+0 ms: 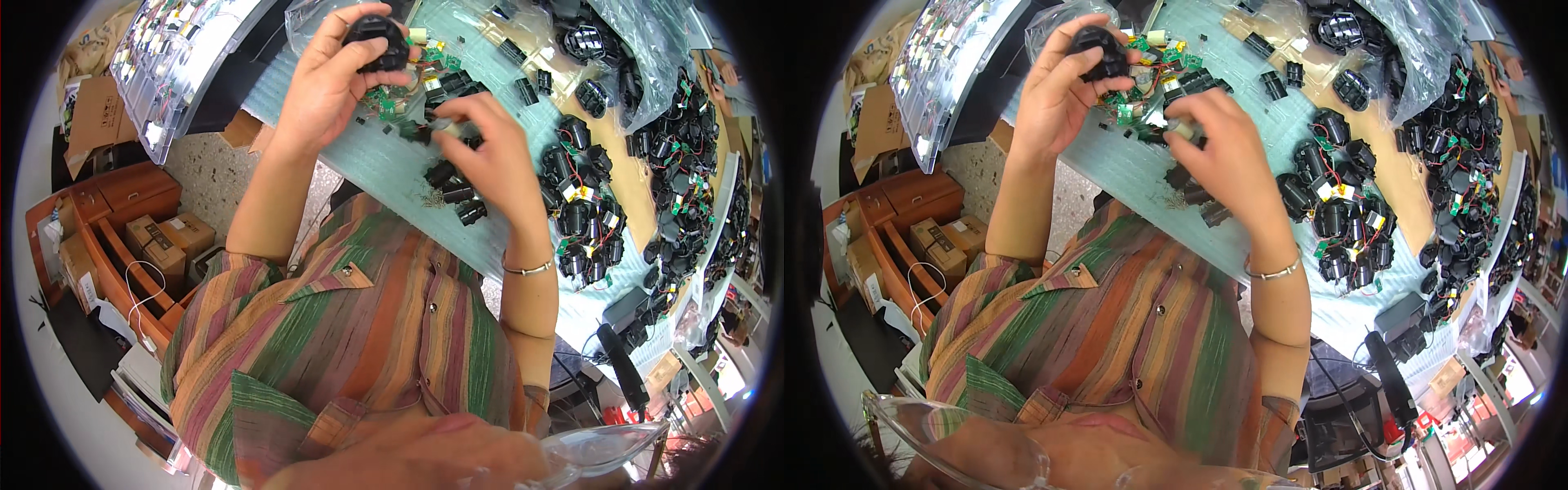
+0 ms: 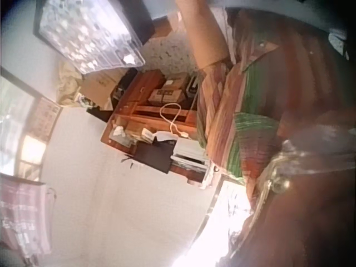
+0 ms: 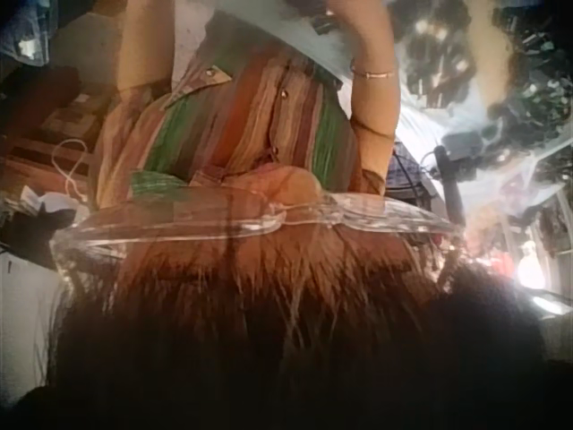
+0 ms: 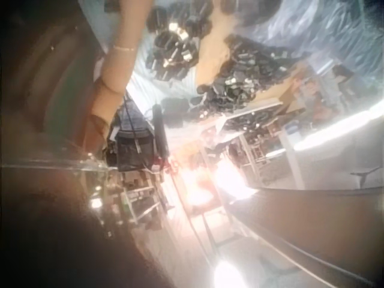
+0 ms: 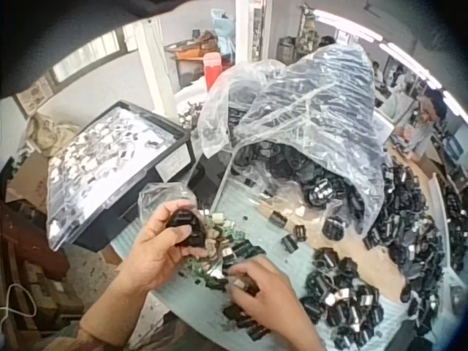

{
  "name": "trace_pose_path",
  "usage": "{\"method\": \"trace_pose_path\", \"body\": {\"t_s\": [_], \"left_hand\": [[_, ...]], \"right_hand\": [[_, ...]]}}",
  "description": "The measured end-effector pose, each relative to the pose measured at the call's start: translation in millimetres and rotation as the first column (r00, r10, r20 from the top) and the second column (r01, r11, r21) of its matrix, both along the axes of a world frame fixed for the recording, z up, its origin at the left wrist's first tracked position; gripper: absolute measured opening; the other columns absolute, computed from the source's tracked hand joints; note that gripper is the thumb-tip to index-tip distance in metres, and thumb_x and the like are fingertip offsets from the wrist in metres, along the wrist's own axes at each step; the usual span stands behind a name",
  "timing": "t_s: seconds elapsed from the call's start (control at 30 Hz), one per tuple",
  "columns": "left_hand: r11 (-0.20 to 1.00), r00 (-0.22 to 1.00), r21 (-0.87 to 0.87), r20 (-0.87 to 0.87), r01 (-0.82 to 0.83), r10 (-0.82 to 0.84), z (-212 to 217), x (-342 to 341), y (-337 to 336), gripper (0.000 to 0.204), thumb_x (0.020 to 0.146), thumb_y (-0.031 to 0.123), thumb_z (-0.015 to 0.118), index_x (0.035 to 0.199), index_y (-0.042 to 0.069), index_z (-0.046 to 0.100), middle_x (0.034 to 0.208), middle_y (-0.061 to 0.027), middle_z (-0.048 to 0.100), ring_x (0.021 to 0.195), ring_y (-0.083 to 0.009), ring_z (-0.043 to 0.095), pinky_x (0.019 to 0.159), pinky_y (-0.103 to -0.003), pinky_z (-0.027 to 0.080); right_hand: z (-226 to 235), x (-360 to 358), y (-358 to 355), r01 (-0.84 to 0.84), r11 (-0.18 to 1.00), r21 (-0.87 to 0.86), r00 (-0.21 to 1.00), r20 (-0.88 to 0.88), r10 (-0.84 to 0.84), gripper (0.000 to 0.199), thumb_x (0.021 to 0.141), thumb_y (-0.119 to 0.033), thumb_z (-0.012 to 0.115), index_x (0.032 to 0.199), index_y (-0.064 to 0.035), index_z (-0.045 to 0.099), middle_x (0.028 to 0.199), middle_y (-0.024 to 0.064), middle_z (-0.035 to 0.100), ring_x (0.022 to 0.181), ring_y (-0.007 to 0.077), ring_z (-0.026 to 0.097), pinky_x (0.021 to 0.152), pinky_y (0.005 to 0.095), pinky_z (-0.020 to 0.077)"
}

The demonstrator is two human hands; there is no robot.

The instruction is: The person assembles small black cylindrical electronic components by hand. They pick up a housing, insert a white cylindrical insert, and attach a circuit board with wires, repeating this process for multiple units on a cluttered workbench.

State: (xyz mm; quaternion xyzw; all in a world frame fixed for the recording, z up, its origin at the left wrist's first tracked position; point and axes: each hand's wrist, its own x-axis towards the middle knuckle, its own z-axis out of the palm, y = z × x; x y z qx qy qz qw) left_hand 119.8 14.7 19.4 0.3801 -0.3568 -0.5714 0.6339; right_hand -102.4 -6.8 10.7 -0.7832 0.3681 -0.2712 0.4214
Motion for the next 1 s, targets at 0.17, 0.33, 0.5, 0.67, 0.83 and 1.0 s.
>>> {"method": "trace_pose_path", "body": {"t_s": [0.17,0.33,0.5,0.67,0.83,1.0], "left_hand": [[0.995,0.991,0.078,0.113,0.064,-0.073,-3.8,-16.9,3.1,0.035,0.1,0.005,0.048,0.135,0.004,0.047,0.118,-0.0128,0.063,0.106,-0.0215,0.066,0.079,-0.03,0.058],[0.99,0.968,0.05,0.208,0.132,-0.14,-9.1,-38.3,-4.4,0.038,0.099,0.006,0.054,0.137,0.005,0.047,0.117,-0.0112,0.065,0.103,-0.0144,0.065,0.077,-0.027,0.058],[0.983,0.972,0.079,0.158,0.164,-0.175,-7.1,-54.1,-7.3,0.039,0.101,0.005,0.049,0.14,0.006,0.044,0.119,-0.0117,0.064,0.109,-0.0206,0.065,0.079,-0.03,0.059],[0.971,0.962,0.064,0.137,0.231,-0.238,-4.5,-75.6,-10.8,0.041,0.102,0.005,0.046,0.143,0.006,0.04,0.124,-0.0127,0.06,0.113,-0.0229,0.063,0.086,-0.035,0.058],[0.952,0.958,0.116,-0.073,0.284,-0.277,-3.4,-112.1,-3.6,0.04,0.102,0.007,0.043,0.142,0.006,0.04,0.134,-0.0094,0.046,0.119,-0.0179,0.054,0.096,-0.04,0.054],[0.969,0.977,0.126,-0.008,0.214,-0.215,-8.0,-118.6,-3.8,0.039,0.101,0.004,0.043,0.141,0.005,0.041,0.13,-0.0076,0.049,0.114,-0.0162,0.057,0.094,-0.039,0.056]], "right_hand": [[3.3,-26.2,-6.6,0.06,0.966,0.253,0.84,0.509,-0.186,0.038,0.082,0.012,0.068,0.117,0.0015,0.059,0.11,0.0054,0.063,0.098,0.0123,0.062,0.083,0.0269,0.052],[-0.8,-66.4,-12.8,-0.034,0.89,0.454,0.534,0.761,-0.368,0.033,0.089,0.007,0.064,0.122,0.0029,0.06,0.113,0.0112,0.066,0.101,0.0172,0.064,0.092,0.0321,0.0524],[0.2,-89.9,-15.2,-0.033,0.939,0.342,0.339,0.888,-0.312,0.038,0.095,-0.001,0.058,0.132,-0.0033,0.049,0.111,0.0129,0.065,0.105,0.0279,0.064,0.102,0.0452,0.0465],[-4.3,-107.0,-5.2,0.038,0.945,0.326,0.55,0.782,-0.292,0.037,0.089,0.007,0.063,0.124,-0.0013,0.053,0.11,0.0153,0.064,0.088,0.0171,0.064,0.079,0.0291,0.0544],[8.7,-80.5,10.0,0.228,0.965,0.132,0.921,0.292,-0.258,0.034,0.093,0.0,0.061,0.127,-0.005,0.061,0.106,0.0041,0.06,0.088,0.0089,0.057,0.078,0.024,0.048],[5.6,-70.8,20.2,0.285,0.938,0.198,0.851,0.399,-0.343,0.037,0.094,-0.001,0.061,0.13,-0.0049,0.053,0.104,0.0076,0.059,0.081,0.0103,0.057,0.074,0.0251,0.0485]]}}
